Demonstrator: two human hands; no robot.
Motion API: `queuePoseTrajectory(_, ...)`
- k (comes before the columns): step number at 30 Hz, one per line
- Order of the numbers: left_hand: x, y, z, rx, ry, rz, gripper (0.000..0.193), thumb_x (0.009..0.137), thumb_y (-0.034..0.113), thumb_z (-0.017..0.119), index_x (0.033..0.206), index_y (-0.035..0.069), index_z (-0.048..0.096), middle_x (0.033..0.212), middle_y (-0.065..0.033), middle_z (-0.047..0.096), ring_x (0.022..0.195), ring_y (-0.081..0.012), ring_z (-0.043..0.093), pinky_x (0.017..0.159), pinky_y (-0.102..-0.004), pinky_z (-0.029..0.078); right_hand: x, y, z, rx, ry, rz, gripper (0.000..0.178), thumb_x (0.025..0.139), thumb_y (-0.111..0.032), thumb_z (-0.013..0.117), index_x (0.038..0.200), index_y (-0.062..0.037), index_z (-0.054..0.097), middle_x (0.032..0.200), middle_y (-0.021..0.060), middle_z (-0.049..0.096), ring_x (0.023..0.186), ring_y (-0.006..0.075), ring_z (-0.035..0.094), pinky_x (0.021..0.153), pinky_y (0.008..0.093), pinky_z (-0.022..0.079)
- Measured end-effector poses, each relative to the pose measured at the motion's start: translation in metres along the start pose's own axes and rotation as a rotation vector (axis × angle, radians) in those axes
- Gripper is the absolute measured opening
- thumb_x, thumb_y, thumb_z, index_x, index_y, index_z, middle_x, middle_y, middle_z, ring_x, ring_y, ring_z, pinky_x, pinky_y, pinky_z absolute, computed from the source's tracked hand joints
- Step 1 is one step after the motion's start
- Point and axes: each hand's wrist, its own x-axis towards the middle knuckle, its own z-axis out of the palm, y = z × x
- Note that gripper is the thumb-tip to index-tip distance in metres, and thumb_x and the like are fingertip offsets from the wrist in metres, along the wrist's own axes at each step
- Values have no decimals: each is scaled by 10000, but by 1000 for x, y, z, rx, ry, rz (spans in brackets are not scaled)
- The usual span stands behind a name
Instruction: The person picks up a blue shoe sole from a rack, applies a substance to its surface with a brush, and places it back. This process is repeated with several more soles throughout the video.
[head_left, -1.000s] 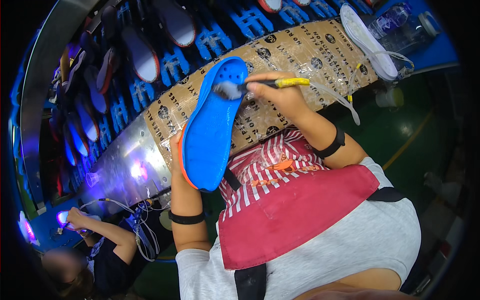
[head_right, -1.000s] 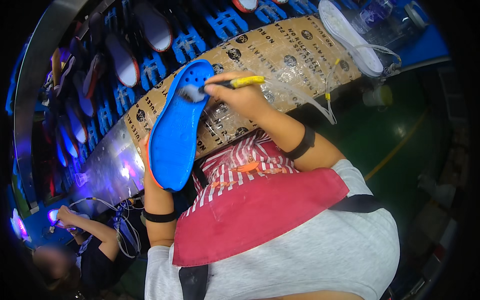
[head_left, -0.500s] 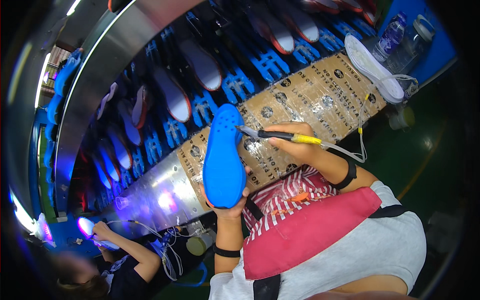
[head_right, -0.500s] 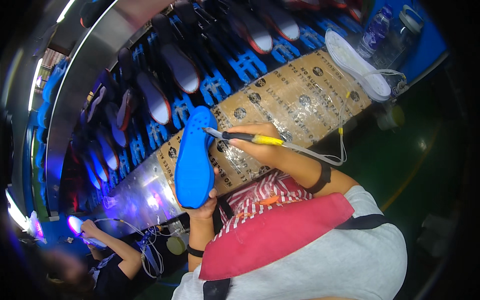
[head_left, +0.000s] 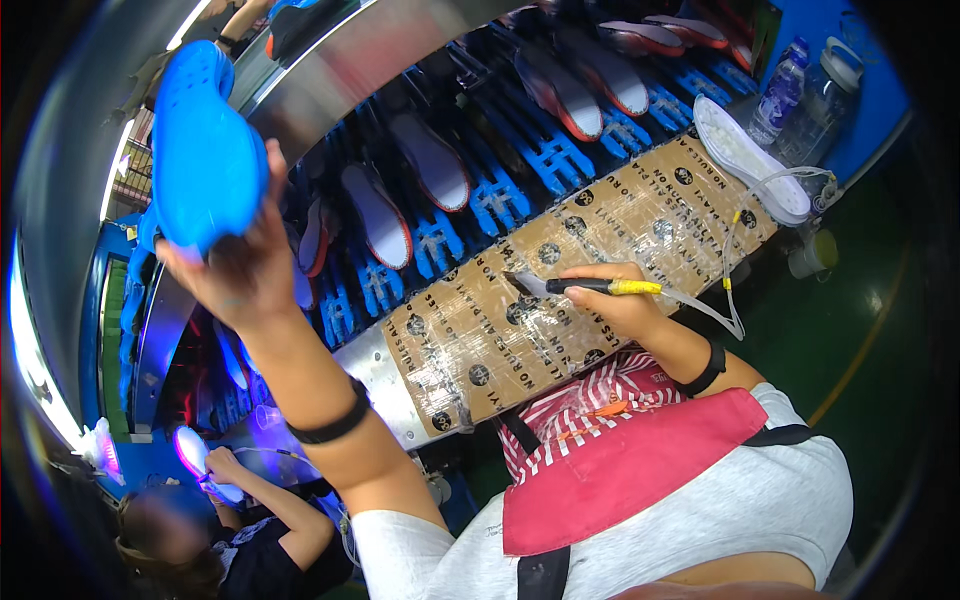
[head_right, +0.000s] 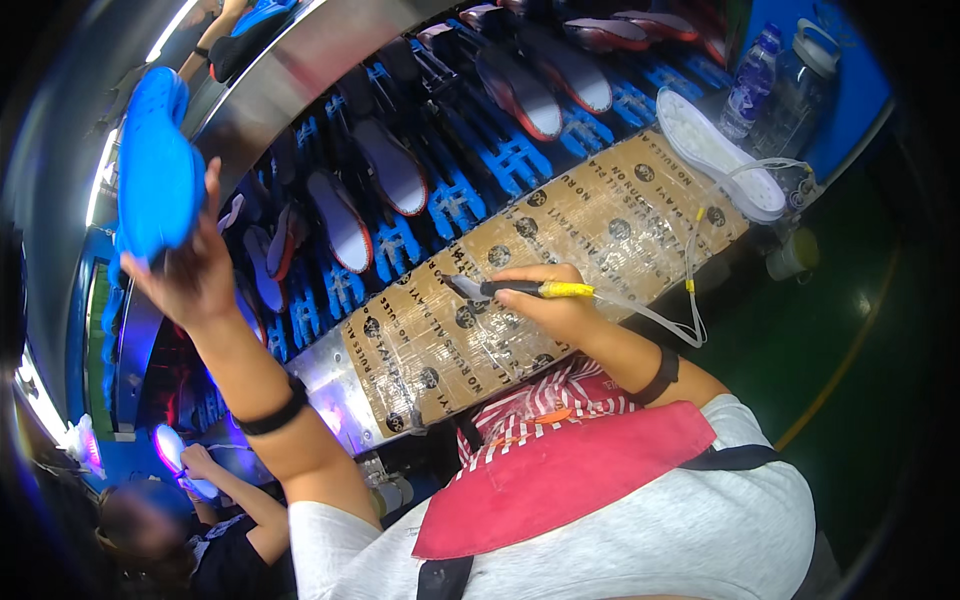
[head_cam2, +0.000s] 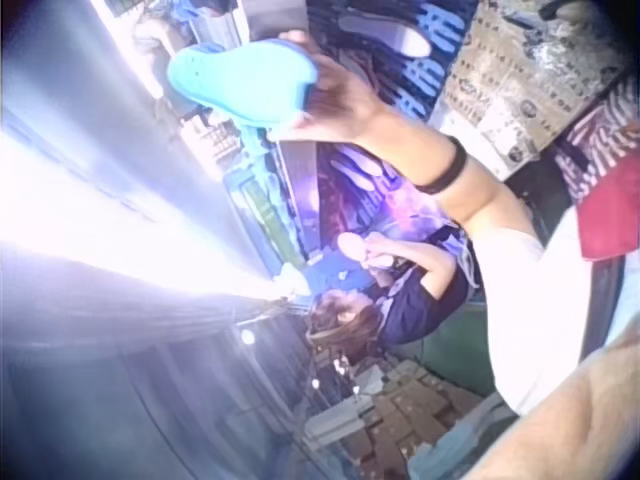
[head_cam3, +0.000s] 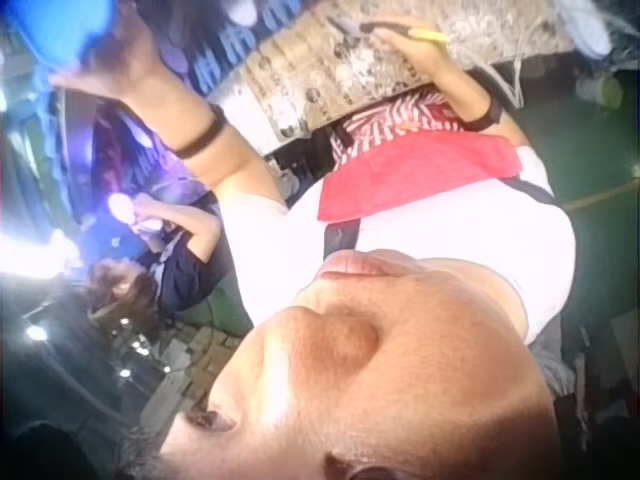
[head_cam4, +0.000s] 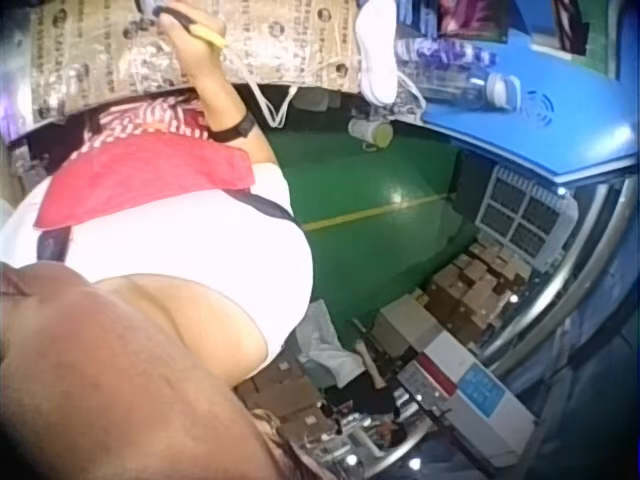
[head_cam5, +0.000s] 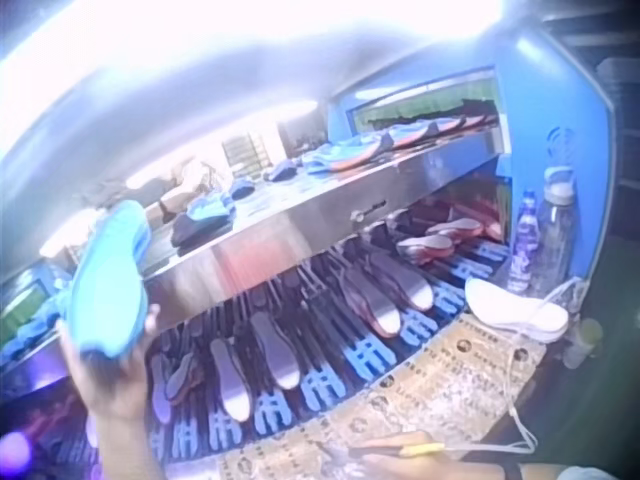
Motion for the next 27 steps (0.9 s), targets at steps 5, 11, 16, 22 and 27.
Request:
queuePoseTrajectory(5, 31, 12, -25, -34, 273, -125, 718, 927, 504, 347, 1380, -18, 154, 1370, -339, 235, 1221, -479, 357, 938, -511, 442, -11, 16, -3, -16, 18, 55, 244, 781, -83, 657, 1005, 16, 653, 834, 85, 674, 711, 84, 614, 628, 208, 478)
queuePoseTrajectory(11, -4, -33, -1, 1082, 692, 243, 921, 809, 559, 571, 1413, 13, 140, 1327, -268, 345, 1217, -371, 365, 1018, -436, 270, -21, 26, -12, -7, 10, 152, 240, 778, -107, 666, 986, 12, 661, 822, 88, 671, 706, 92, 613, 630, 220, 478)
queuePoseTrajectory(16, 27, -30, -10, 1371, 487, 452, 982, 766, 534, 646, 1382, -70, 177, 1325, -268, 363, 1229, -336, 381, 1027, -367, 275, -33, 21, -10, -10, -24, 221, 234, 782, -112, 665, 982, 12, 661, 810, 84, 667, 693, 91, 601, 621, 226, 472)
queuePoseTrajectory(22, 58, -22, -42, 2153, 634, 232, 1098, 630, 673, 656, 1423, 87, 174, 1375, -292, 281, 1297, -406, 256, 995, -583, 256, -54, 38, -14, -25, -18, 250, 245, 775, -106, 673, 987, 13, 660, 836, 87, 672, 716, 100, 608, 638, 235, 477)
queuePoseTrajectory(27, 90, -35, -27, 2193, 709, 3, 1085, 568, 700, 679, 1419, 202, 223, 1375, -264, 283, 1278, -411, 278, 973, -553, 314, -68, 46, -22, -69, 55, 286, 270, 769, -132, 683, 1002, 3, 661, 826, 73, 672, 698, 86, 601, 605, 215, 463)
